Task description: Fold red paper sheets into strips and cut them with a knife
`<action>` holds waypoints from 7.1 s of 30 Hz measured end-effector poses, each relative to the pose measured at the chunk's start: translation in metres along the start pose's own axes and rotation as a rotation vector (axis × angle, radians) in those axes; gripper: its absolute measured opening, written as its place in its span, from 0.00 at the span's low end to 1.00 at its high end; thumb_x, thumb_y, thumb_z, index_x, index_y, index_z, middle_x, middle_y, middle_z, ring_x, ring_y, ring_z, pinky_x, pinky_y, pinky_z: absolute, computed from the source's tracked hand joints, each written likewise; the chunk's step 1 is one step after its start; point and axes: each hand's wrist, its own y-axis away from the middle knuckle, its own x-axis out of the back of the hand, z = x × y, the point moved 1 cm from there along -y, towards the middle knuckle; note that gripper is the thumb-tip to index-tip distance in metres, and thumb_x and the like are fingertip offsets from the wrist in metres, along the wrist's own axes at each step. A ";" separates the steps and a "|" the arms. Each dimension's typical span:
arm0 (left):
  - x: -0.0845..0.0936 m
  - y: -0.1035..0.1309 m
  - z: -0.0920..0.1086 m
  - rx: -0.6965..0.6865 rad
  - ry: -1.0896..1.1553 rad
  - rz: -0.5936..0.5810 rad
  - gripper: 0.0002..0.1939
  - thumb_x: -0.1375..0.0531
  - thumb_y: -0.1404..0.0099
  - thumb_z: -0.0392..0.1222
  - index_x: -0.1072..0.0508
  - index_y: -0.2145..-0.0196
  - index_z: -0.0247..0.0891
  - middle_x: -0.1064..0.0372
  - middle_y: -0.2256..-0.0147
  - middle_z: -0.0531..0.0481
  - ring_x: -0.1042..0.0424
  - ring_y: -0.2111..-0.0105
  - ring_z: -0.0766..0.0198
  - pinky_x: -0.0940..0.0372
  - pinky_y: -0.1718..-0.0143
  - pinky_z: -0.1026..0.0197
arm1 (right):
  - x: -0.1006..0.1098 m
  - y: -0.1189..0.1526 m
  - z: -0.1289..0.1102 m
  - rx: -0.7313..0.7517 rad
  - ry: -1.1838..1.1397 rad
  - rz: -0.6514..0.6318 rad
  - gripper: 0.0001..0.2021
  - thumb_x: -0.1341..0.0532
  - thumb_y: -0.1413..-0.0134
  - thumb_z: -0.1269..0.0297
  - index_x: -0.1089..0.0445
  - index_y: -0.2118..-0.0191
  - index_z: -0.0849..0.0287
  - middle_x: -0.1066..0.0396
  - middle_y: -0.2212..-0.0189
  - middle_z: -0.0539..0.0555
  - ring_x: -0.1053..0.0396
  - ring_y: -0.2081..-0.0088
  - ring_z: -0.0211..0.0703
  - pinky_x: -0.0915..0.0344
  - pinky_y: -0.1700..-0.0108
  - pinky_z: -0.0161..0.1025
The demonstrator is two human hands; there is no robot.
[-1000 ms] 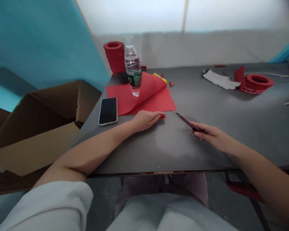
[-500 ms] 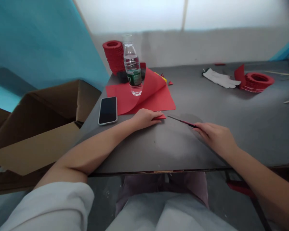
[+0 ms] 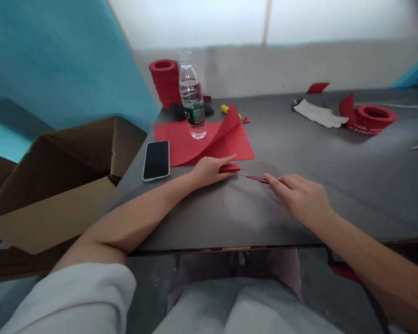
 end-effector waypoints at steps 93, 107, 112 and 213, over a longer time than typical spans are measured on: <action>-0.001 0.002 0.001 0.023 -0.064 -0.004 0.40 0.39 0.39 0.47 0.55 0.35 0.45 0.29 0.52 0.52 0.28 0.53 0.61 0.35 0.56 0.64 | 0.003 0.020 -0.002 -0.068 0.015 0.019 0.16 0.41 0.45 0.69 0.31 0.50 0.58 0.26 0.67 0.48 0.34 0.70 0.35 0.47 0.72 0.33; 0.000 0.003 0.002 0.008 -0.055 -0.002 0.40 0.40 0.39 0.47 0.55 0.35 0.43 0.28 0.53 0.52 0.28 0.53 0.61 0.35 0.56 0.64 | 0.000 0.018 -0.003 -0.082 0.037 0.013 0.16 0.42 0.45 0.71 0.30 0.50 0.57 0.26 0.67 0.48 0.34 0.71 0.35 0.48 0.73 0.34; -0.001 0.002 0.001 -0.006 -0.102 0.000 0.35 0.41 0.38 0.50 0.48 0.37 0.43 0.28 0.53 0.50 0.27 0.56 0.60 0.34 0.59 0.64 | 0.001 0.019 -0.006 -0.063 0.037 -0.047 0.17 0.43 0.44 0.73 0.31 0.48 0.57 0.25 0.65 0.48 0.34 0.71 0.35 0.48 0.73 0.35; -0.008 0.055 0.051 -0.400 -0.098 -0.267 0.37 0.52 0.33 0.60 0.47 0.39 0.24 0.47 0.41 0.31 0.52 0.37 0.47 0.49 0.39 0.49 | -0.003 0.028 -0.004 0.149 -0.190 -0.373 0.24 0.52 0.42 0.76 0.44 0.40 0.60 0.32 0.50 0.56 0.33 0.76 0.34 0.39 0.78 0.34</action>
